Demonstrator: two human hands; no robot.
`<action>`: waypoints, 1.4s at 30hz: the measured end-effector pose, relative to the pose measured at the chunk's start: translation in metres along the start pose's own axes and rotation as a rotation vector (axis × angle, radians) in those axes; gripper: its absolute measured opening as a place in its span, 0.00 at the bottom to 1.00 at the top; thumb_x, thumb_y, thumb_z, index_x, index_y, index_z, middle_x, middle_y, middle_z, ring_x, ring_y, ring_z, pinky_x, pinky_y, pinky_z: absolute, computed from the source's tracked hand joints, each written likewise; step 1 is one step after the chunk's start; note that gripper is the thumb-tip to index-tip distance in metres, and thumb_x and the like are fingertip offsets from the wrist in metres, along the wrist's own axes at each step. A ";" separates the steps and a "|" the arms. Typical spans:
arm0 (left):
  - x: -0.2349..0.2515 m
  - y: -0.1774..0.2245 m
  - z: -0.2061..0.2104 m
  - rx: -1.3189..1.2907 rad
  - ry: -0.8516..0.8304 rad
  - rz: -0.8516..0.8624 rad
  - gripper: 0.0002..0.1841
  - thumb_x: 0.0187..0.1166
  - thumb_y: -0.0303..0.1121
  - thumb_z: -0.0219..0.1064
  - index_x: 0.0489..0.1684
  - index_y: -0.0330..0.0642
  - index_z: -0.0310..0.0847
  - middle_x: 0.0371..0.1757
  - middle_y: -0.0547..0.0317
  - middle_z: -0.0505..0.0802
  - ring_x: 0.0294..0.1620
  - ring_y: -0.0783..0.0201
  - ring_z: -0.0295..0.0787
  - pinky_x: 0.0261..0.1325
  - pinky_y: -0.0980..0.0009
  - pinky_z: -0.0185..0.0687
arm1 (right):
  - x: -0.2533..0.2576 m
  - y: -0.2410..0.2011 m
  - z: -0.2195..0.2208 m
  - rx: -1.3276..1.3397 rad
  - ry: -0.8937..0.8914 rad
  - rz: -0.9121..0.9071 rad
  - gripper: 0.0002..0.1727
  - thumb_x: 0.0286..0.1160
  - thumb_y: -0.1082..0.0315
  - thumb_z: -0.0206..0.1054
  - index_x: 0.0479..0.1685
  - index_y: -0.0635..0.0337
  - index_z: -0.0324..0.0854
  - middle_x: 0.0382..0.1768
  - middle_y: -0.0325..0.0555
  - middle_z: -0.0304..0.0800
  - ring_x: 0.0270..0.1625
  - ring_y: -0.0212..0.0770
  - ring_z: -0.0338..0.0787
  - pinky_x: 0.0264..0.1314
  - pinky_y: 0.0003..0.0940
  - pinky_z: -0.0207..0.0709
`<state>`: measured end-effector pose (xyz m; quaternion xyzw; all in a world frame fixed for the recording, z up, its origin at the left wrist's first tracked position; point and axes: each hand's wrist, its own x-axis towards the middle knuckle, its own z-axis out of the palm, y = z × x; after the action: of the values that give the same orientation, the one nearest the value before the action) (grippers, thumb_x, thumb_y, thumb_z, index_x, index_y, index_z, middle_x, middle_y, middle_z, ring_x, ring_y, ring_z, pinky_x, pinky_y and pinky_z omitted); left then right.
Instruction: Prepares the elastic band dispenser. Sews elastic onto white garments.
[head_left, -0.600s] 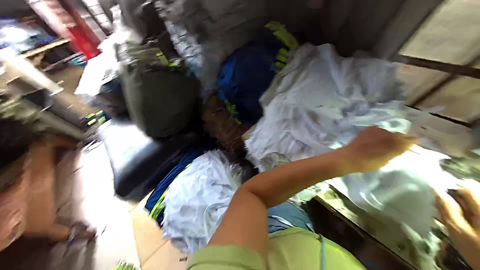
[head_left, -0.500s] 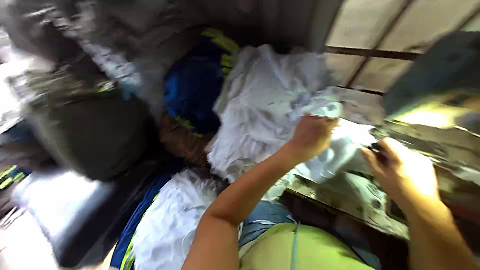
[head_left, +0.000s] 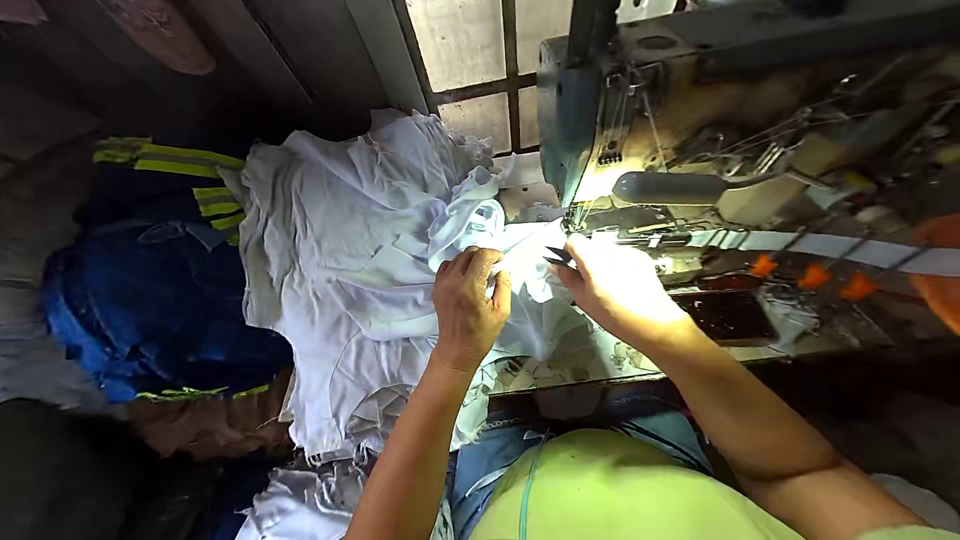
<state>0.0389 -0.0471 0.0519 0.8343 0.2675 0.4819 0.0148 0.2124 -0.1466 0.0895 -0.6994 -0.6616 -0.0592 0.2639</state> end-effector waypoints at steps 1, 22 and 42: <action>0.000 0.001 -0.001 0.006 0.001 -0.008 0.08 0.70 0.26 0.65 0.39 0.33 0.88 0.37 0.46 0.93 0.40 0.51 0.91 0.43 0.54 0.81 | 0.009 0.000 0.012 0.017 -0.012 0.036 0.12 0.83 0.60 0.66 0.41 0.61 0.83 0.22 0.50 0.81 0.26 0.55 0.87 0.25 0.52 0.76; -0.063 -0.092 -0.169 -0.458 0.100 -0.651 0.26 0.90 0.58 0.40 0.73 0.52 0.67 0.41 0.73 0.93 0.29 0.74 0.90 0.32 0.75 0.88 | -0.101 0.053 0.065 0.095 0.069 -0.018 0.18 0.79 0.60 0.63 0.41 0.70 0.87 0.28 0.57 0.88 0.24 0.56 0.90 0.24 0.52 0.81; -0.126 -0.022 -0.195 -0.889 0.482 -0.663 0.13 0.80 0.23 0.63 0.48 0.54 0.90 0.43 0.69 0.95 0.39 0.74 0.92 0.46 0.75 0.91 | 0.077 -0.089 0.084 0.412 -0.385 -0.099 0.26 0.83 0.53 0.67 0.54 0.75 0.81 0.42 0.68 0.88 0.49 0.67 0.90 0.53 0.68 0.79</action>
<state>-0.1784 -0.1311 0.0499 0.4875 0.2821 0.6926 0.4507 0.1142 -0.0416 0.0765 -0.5961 -0.7311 0.1977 0.2668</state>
